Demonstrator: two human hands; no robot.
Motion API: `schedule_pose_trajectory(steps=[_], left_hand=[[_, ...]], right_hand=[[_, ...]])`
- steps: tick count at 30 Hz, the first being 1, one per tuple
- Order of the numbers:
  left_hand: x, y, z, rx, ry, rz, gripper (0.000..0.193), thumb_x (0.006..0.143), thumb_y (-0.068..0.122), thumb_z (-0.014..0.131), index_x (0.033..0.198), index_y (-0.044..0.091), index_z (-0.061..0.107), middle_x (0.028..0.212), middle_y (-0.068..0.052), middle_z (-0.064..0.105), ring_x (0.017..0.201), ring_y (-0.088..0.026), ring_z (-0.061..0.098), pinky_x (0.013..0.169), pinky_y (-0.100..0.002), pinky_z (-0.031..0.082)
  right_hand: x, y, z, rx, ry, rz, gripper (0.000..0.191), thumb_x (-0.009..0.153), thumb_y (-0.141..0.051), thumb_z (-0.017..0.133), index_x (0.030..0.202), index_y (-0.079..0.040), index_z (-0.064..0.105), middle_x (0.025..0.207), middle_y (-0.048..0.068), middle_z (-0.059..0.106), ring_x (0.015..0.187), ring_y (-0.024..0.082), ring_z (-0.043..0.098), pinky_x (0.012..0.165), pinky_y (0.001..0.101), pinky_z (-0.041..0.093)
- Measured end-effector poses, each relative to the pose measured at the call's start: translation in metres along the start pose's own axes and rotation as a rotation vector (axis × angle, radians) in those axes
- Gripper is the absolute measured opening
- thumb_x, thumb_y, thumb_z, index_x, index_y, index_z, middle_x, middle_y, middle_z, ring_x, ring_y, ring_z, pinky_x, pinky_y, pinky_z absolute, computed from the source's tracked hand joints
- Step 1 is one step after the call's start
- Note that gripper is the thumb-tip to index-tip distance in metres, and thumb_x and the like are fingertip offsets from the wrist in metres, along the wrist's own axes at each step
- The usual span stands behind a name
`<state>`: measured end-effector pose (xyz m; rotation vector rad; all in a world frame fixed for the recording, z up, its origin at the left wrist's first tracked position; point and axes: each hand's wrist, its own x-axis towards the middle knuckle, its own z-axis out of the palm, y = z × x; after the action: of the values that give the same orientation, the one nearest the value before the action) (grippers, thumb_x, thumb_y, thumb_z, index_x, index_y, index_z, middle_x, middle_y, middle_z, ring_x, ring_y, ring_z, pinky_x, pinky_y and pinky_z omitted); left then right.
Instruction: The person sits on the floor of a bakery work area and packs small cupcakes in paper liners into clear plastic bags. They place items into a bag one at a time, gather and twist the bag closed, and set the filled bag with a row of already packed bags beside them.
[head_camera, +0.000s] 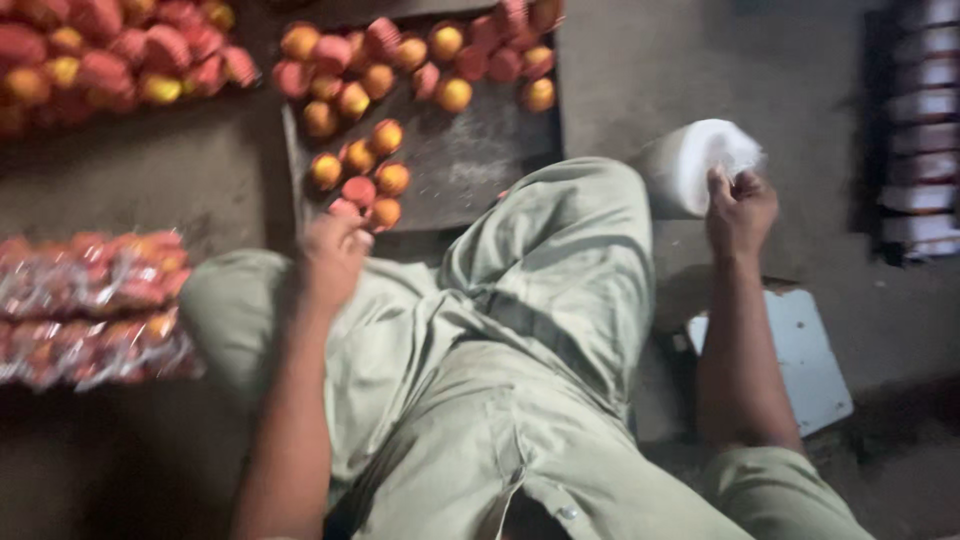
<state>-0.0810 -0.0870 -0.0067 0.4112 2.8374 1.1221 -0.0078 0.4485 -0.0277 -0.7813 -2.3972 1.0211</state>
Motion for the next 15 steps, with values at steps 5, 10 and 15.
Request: schedule_pose_trajectory(steps=[5, 10, 15], left_hand=[[-0.005, 0.087, 0.059, -0.397, -0.151, 0.163, 0.035, 0.083, 0.007, 0.075, 0.117, 0.002, 0.069, 0.106, -0.013, 0.072, 0.095, -0.025, 0.071, 0.085, -0.035, 0.056], [0.008, 0.077, 0.084, 0.322, -0.305, 0.276, 0.048, 0.084, 0.048, 0.085, 0.084, 0.004, 0.066, 0.086, -0.010, 0.069, 0.085, -0.022, 0.067, 0.081, -0.032, 0.055], [0.021, -0.041, 0.004, -1.005, 0.427, -0.114, 0.008, 0.097, -0.001, 0.069, 0.096, 0.004, 0.062, 0.091, -0.006, 0.068, 0.082, -0.015, 0.067, 0.077, -0.031, 0.058]], right_hand=[[-0.059, -0.071, 0.008, 0.523, -0.082, -0.001, 0.002, 0.104, -0.007, 0.068, 0.105, -0.006, 0.067, 0.100, 0.000, 0.069, 0.087, 0.009, 0.063, 0.076, 0.0274, 0.053], [-0.149, -0.127, 0.091, 0.493, -0.941, 0.111, 0.007, 0.086, -0.007, 0.075, 0.092, -0.005, 0.073, 0.080, -0.001, 0.074, 0.076, 0.007, 0.063, 0.070, 0.0282, 0.053], [-0.148, -0.131, 0.158, -0.053, -0.624, -0.471, 0.019, 0.081, -0.006, 0.073, 0.095, 0.001, 0.062, 0.104, 0.027, 0.061, 0.086, 0.039, 0.061, 0.077, 0.0459, 0.052]])
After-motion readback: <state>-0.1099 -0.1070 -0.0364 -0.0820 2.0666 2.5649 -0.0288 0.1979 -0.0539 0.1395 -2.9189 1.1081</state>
